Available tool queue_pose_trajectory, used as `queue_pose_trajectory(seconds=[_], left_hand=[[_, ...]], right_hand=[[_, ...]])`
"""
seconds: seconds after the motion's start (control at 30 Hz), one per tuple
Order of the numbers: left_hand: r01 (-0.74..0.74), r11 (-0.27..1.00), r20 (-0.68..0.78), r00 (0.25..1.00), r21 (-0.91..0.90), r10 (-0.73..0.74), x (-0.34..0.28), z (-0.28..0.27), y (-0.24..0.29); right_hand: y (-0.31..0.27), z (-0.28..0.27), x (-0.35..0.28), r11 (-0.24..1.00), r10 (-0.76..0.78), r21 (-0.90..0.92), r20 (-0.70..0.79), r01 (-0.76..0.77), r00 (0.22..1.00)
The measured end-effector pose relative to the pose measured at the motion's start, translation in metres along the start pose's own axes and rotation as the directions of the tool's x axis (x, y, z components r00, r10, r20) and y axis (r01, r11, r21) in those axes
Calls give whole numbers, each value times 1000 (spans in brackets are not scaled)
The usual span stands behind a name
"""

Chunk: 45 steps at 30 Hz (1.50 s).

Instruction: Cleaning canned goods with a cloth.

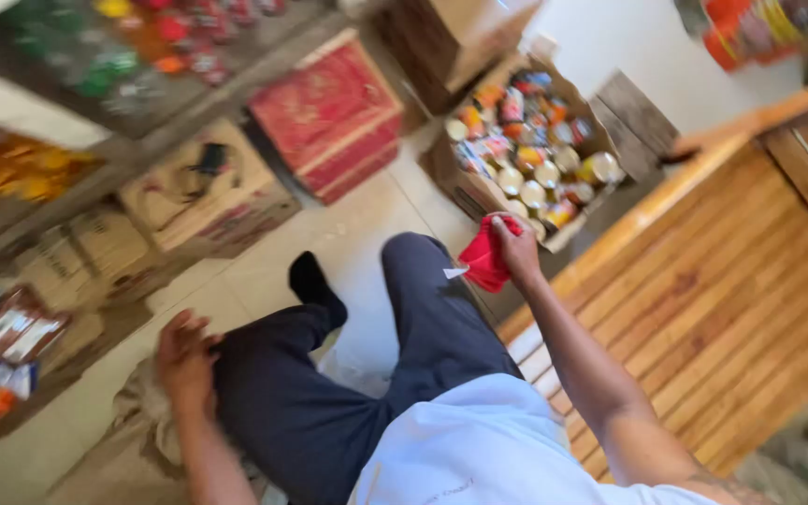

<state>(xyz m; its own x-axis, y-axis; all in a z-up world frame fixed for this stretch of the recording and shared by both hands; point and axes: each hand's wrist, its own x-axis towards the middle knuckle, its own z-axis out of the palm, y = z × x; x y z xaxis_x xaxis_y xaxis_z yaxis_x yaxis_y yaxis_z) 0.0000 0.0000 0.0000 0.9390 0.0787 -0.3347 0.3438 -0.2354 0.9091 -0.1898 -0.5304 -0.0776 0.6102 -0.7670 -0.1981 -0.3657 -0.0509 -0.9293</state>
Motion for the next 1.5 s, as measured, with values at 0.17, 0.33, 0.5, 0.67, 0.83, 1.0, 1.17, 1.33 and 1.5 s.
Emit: queue_pose_trajectory(seconds=[0.17, 0.33, 0.5, 0.67, 0.83, 1.0, 1.17, 1.33, 1.5], left_hand=[[42, 997, 10, 999, 65, -43, -70, 44, 70], [192, 978, 148, 968, 82, -202, -122, 71, 43], [227, 967, -11, 974, 118, -227, -191, 33, 15], [205, 979, -132, 971, 14, -201, -244, -50, -64], [291, 954, -116, 953, 74, -281, -255, 33, -18], [283, 907, 208, 911, 313, -356, -236, 157, 53], [231, 907, 520, 758, 351, -394, -232, 211, 61], [151, 921, 543, 768, 360, -339, -217, 224, 69], [326, 863, 221, 876, 386, -429, -189, 193, 38]], right_hand=[[40, -86, 21, 952, 256, -150, -77, -265, 964], [61, -123, 62, 769, 286, -566, -110, -297, 952], [89, -132, 108, 472, 402, -865, 40, -170, 915], [96, -107, 101, 453, 479, -890, 195, -50, 856], [151, -71, 72, 549, 445, -836, 311, 18, 839], [96, -58, 41, 557, 505, -831, 351, 14, 788], [102, -57, 43, 648, 323, -761, 286, 9, 902], [102, -62, 79, 745, 213, -665, 160, -54, 964], [175, -47, 188, 816, -31, -577, -96, -30, 995]])
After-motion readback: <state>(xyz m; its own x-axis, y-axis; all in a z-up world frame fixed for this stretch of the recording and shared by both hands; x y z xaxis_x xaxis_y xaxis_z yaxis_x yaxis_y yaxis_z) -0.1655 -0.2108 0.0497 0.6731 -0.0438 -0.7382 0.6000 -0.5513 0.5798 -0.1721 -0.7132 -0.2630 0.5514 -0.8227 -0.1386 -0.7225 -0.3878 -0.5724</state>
